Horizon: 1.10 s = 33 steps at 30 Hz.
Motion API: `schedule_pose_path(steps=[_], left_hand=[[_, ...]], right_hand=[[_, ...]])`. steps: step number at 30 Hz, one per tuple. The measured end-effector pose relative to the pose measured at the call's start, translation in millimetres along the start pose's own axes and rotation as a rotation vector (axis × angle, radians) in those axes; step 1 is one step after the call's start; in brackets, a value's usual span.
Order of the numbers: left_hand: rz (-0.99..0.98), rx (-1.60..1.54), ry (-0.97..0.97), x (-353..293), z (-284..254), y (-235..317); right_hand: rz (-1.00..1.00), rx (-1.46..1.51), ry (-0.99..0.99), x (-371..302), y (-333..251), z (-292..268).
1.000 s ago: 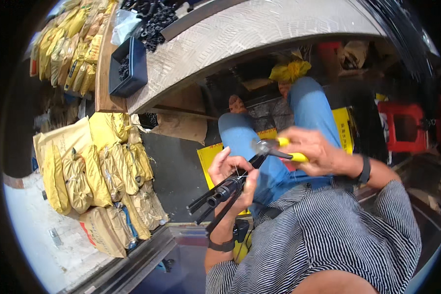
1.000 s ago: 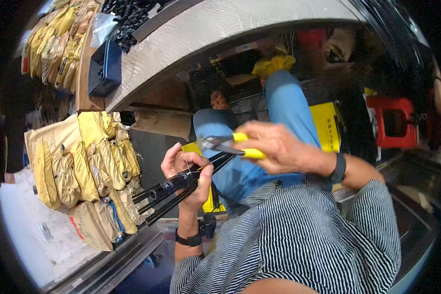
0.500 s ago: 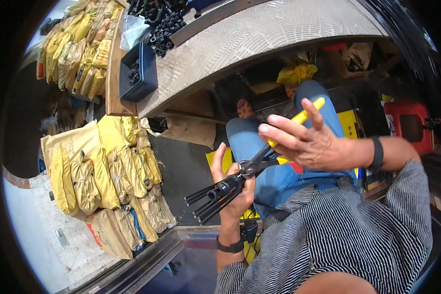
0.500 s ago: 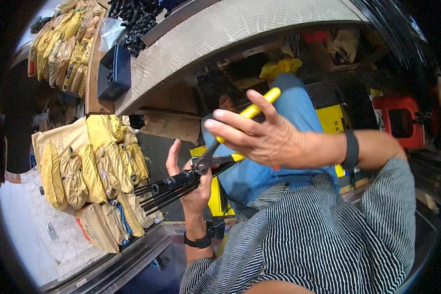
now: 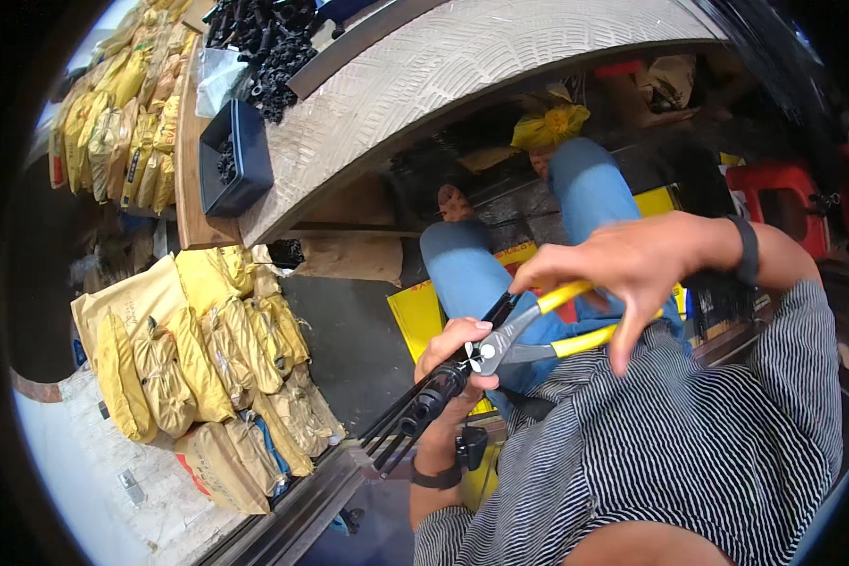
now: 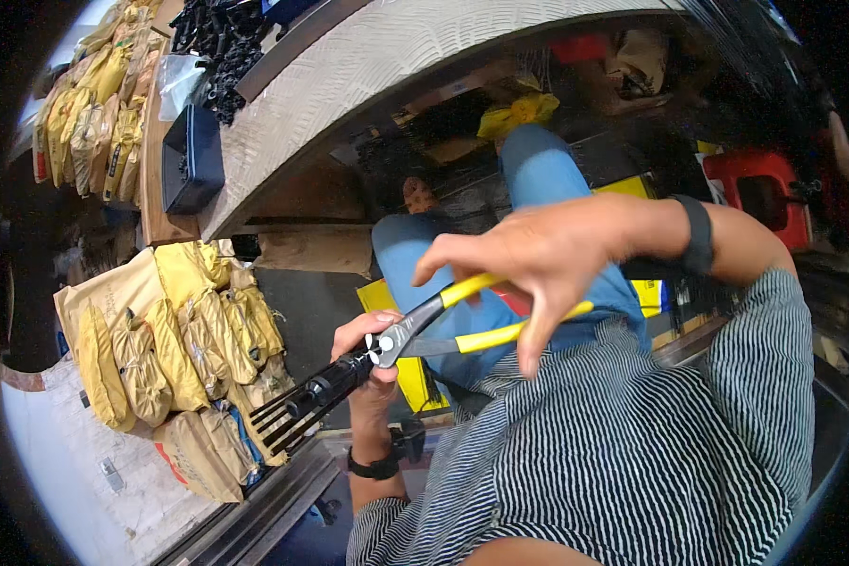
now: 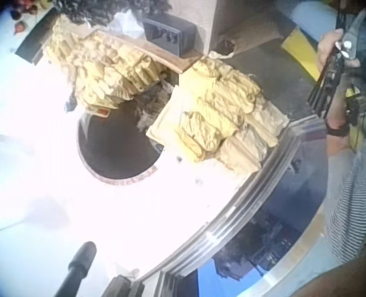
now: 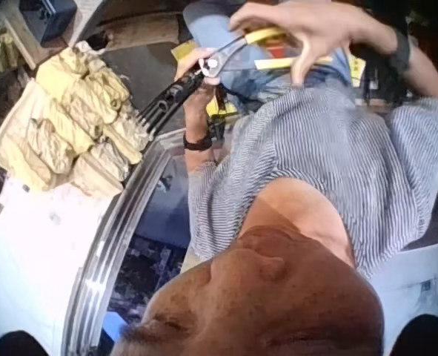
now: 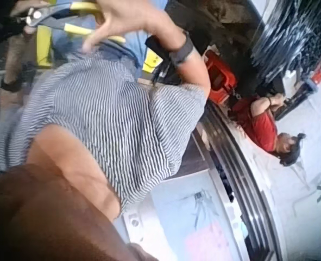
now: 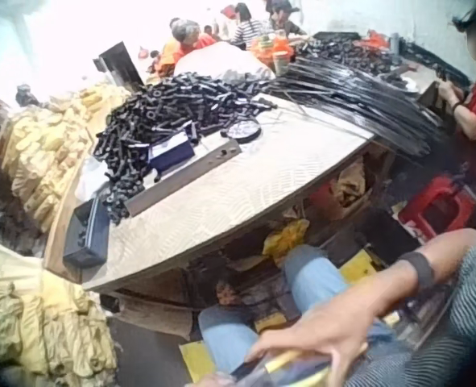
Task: Assembling umbrella frame components using pliers and manual dexterity in a factory setting.
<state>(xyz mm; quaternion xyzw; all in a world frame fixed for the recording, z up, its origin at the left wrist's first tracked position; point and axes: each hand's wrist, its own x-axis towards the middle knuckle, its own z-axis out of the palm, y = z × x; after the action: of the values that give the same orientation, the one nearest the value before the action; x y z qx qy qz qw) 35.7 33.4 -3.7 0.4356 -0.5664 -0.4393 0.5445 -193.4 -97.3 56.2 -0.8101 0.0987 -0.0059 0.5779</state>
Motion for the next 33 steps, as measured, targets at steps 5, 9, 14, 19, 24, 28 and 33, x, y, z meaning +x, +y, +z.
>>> schedule_pose_path(steps=[5,9,14,19,24,28,33], left_hand=[[-0.099,-0.062,0.108,0.5,-4.6,-5.8],[-0.023,-0.051,-0.281,6.7,-9.9,-5.6],[-0.058,0.120,0.127,2.8,4.6,-2.3],[-0.114,0.079,0.187,-2.7,3.8,-6.1],[-0.201,-0.058,0.239,1.3,5.9,-0.2],[-0.081,0.022,0.269,1.4,4.4,-10.4],[-0.059,-0.063,0.284,13.4,12.0,-14.3]], right_hand=[[-0.006,0.074,-0.090,2.9,20.5,18.2],[0.234,0.938,-0.352,-5.4,20.1,10.3],[-0.004,-0.762,0.161,-2.0,0.6,19.0],[-0.170,-1.051,0.443,11.4,2.5,17.0],[-0.137,-1.094,0.383,15.9,-2.3,14.0],[-0.117,-1.034,0.530,16.5,20.6,40.0],[-0.105,-0.886,0.444,3.0,7.3,20.5]])
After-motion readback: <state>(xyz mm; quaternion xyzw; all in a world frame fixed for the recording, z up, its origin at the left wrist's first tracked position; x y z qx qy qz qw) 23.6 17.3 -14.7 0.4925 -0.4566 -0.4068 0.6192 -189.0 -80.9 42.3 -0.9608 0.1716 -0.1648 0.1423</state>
